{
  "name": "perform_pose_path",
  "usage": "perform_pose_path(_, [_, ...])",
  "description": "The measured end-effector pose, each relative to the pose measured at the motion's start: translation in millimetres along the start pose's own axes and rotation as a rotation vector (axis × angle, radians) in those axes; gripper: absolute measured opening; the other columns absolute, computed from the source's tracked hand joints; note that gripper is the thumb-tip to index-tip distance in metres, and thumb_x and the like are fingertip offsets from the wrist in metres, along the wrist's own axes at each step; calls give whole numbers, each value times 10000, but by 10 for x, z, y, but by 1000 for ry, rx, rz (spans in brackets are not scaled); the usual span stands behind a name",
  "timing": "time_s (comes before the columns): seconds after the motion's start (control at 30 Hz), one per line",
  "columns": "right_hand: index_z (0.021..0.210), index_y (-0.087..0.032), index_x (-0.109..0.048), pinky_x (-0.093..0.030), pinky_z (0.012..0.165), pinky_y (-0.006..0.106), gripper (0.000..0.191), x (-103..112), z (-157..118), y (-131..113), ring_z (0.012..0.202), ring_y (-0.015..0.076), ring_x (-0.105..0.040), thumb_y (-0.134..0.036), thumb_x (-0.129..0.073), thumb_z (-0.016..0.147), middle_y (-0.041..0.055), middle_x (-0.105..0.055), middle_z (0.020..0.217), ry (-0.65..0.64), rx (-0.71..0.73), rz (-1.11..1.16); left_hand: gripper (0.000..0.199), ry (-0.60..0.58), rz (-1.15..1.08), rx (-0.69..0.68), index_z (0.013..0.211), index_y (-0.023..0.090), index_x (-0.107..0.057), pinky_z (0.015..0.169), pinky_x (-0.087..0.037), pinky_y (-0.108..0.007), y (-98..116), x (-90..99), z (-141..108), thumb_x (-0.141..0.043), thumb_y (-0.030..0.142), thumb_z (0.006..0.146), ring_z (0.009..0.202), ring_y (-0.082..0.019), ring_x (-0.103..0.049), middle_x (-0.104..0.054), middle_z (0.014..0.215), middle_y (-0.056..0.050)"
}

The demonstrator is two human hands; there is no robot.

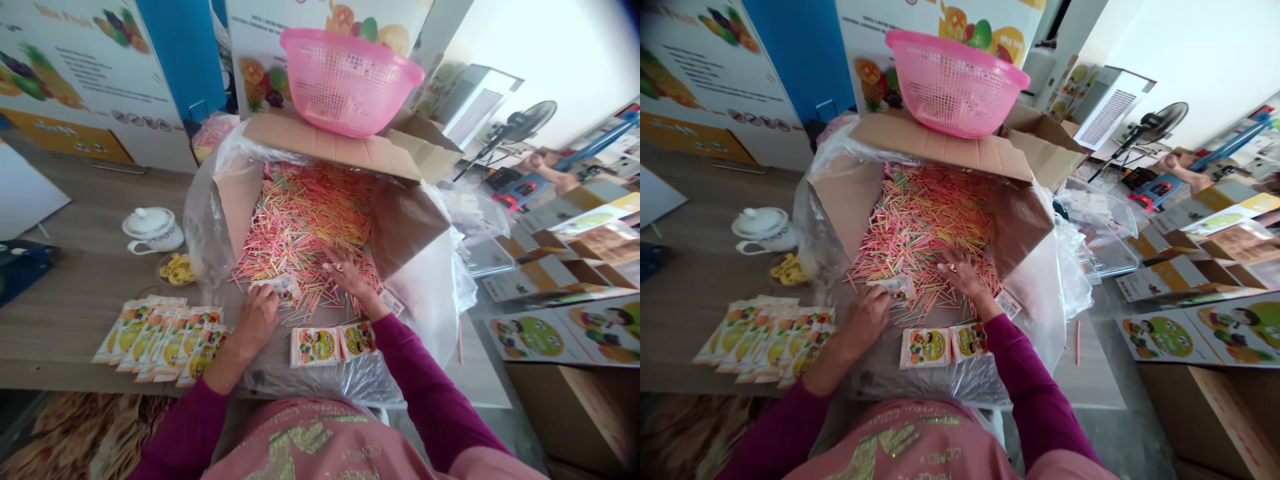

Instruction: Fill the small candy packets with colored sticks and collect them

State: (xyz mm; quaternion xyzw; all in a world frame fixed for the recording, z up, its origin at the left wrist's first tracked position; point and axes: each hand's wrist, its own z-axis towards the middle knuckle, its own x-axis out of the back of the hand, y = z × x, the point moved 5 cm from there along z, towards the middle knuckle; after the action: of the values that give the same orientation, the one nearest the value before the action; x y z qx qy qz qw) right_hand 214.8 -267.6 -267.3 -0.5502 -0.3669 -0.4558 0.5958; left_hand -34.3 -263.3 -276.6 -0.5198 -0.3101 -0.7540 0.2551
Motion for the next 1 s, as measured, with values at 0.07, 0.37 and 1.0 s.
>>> perform_pose_path(0.07, [1566,-271,-502,-398,1225,453,524,140,-59,-48,1461,224,-478,-443,-287,1121,96,-577,1527,49,22,177,239,-6,2,-7,815,187,-720,906,-507,-421,6,-15,-21,-529,81,912,1010,-288,-615,-703,994,-124])
perform_pose_path(0.37, [1372,-290,-690,-468,1147,427,776,302,-115,-462,1420,232,-542,-625,-54,1077,54,-639,1483,34,76,841,231,283,-221,61,777,207,-736,853,-527,-358,-250,91,48,-554,119,888,901,-227,-638,-715,850,-65])
perform_pose_path(1.0, [1509,-252,-582,-262,1298,522,667,395,-1,163,1565,270,-361,-620,-233,1075,91,-475,1636,228,-145,530,108,292,-481,223,730,195,-740,728,-480,-302,-272,94,145,-724,219,835,738,-181,-625,-714,766,-37])
